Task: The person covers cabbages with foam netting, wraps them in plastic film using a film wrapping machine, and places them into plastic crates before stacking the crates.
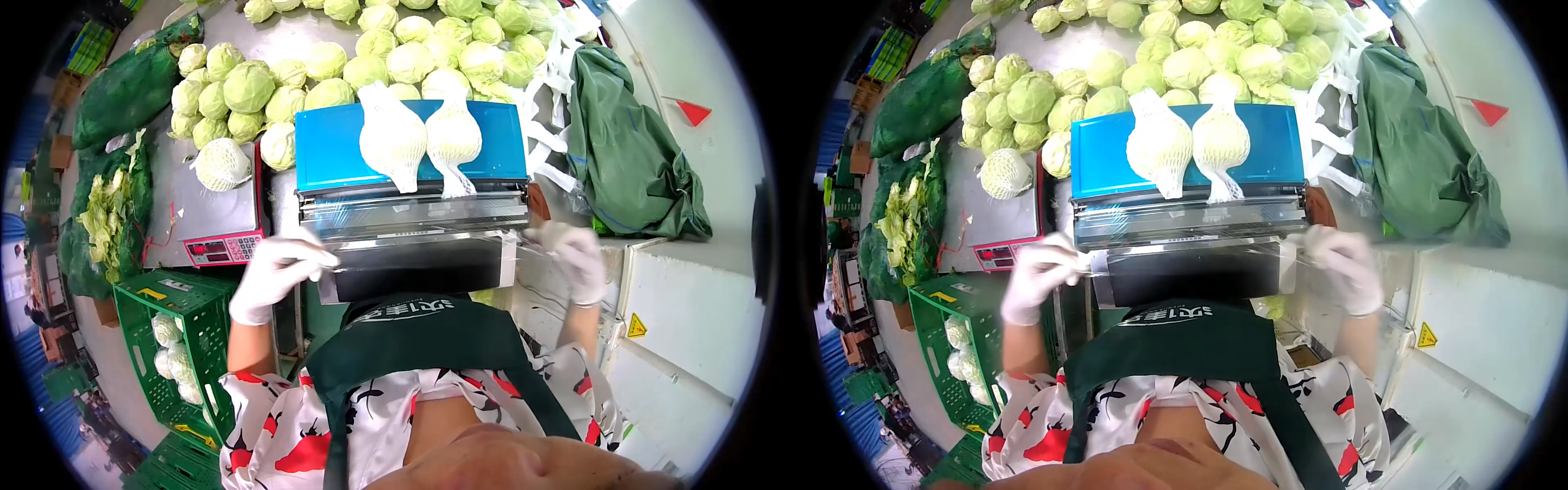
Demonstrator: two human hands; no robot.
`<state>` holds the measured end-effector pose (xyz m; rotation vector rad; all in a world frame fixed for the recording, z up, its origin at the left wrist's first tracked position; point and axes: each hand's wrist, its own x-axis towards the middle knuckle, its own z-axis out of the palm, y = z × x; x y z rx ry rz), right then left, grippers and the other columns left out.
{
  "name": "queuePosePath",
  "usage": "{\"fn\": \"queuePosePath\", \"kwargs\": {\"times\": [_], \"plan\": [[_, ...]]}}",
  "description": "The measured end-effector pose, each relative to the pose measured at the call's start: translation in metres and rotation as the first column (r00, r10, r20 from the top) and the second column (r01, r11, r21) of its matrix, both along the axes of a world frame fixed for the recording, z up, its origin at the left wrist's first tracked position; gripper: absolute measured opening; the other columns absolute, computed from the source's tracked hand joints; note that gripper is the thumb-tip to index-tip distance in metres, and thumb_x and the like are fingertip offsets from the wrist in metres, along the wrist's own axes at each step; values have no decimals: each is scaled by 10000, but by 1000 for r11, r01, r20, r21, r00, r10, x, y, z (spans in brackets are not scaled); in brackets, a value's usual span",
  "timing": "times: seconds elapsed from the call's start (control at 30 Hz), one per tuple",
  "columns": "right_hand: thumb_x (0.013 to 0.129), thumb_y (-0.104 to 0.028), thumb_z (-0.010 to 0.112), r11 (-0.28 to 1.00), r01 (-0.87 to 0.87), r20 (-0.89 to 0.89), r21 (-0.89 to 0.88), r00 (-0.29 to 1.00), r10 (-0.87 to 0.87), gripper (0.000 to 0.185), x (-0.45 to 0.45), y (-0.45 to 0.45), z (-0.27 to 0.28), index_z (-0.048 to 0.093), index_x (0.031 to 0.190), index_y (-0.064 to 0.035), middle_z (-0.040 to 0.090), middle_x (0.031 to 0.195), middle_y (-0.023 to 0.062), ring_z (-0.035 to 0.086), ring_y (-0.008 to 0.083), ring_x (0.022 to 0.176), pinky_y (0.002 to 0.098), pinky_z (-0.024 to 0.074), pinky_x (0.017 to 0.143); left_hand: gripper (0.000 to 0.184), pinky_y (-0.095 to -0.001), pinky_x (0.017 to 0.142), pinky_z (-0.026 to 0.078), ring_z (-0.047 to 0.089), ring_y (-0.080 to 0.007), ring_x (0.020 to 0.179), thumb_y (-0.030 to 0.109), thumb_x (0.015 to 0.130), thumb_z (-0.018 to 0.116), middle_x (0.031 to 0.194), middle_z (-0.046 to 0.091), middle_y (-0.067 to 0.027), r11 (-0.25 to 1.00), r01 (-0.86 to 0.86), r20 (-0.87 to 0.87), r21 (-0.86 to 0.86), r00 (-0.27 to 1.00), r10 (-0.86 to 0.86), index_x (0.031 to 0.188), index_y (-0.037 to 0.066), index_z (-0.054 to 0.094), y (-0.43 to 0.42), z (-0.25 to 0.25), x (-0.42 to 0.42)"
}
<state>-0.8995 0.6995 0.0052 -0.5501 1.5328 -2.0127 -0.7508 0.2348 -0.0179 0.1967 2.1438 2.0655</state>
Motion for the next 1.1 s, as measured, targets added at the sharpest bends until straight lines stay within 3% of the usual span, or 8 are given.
{"fn": "queuePosePath", "kwargs": {"times": [0.1,0.2,0.3,0.37,0.53,0.67,1.0,1.1], "plan": [[876,-131,679,903,315,-238,293,939,-250,292,-47,-20,38,689,1065,92,696,1021,162,625,260,1027,442,431,1054,796,-410,1063,448,569,-290,1240,225,798,823,1357,561,-181,860,-465,-128,212,859,496,1457,4,435,23,31,-58],[729,-178,865,819,208,-519,535,846,124,946,-118,-84,-9,355,1502,18,425,1520,200,368,300,1430,368,257,1186,1088,-448,1168,332,410,-357,1398,310,681,890,1505,400,-223,798,-307,-424,-519,903,72,1532,20,276,0,-31,-140],[624,-322,928,736,164,-680,656,551,484,1205,-161,-110,-84,218,1554,-34,356,1536,238,353,375,1428,414,294,1180,1164,-440,1167,330,415,-394,1380,340,606,921,1494,402,-244,619,-78,-234,-781,956,-176,1538,53,286,20,-73,-176],[625,-318,926,762,-51,-407,645,822,399,1206,-168,-126,-96,211,1559,-49,469,1467,215,490,345,1337,397,385,1117,1225,-414,1152,366,458,-357,1365,311,567,948,1459,459,-239,765,-17,-141,-644,985,-98,1563,114,263,23,-96,-189],[686,-301,912,831,45,-439,555,864,247,1038,-174,-133,-117,336,1502,-18,586,1369,148,580,233,1249,335,435,1059,1062,-379,1132,391,490,-256,1341,213,690,894,1454,493,-162,982,-83,-4,-170,997,83,1544,51,283,22,-103,-200],[747,-228,867,919,-58,-31,390,997,76,929,-146,-126,-115,354,1481,20,584,1338,110,565,172,1199,322,435,1052,887,-366,1144,365,454,-231,1357,129,809,786,1477,449,-122,943,-194,181,272,972,148,1527,-6,284,33,-110,-175],[983,-233,588,846,-345,597,406,802,40,565,32,-71,-38,426,1447,44,570,1371,104,532,170,1254,324,405,1078,710,-292,774,522,642,-175,1080,463,976,595,1303,618,-117,901,-157,755,404,613,-232,1487,23,374,71,-59,-7],[1020,-281,524,787,-466,727,405,686,32,502,60,-63,-54,499,1402,43,592,1339,101,565,163,1208,300,423,1050,728,-400,1113,414,520,-238,1316,500,997,541,1440,524,-151,867,-118,780,485,506,-367,1511,21,346,79,-98,25]]}}
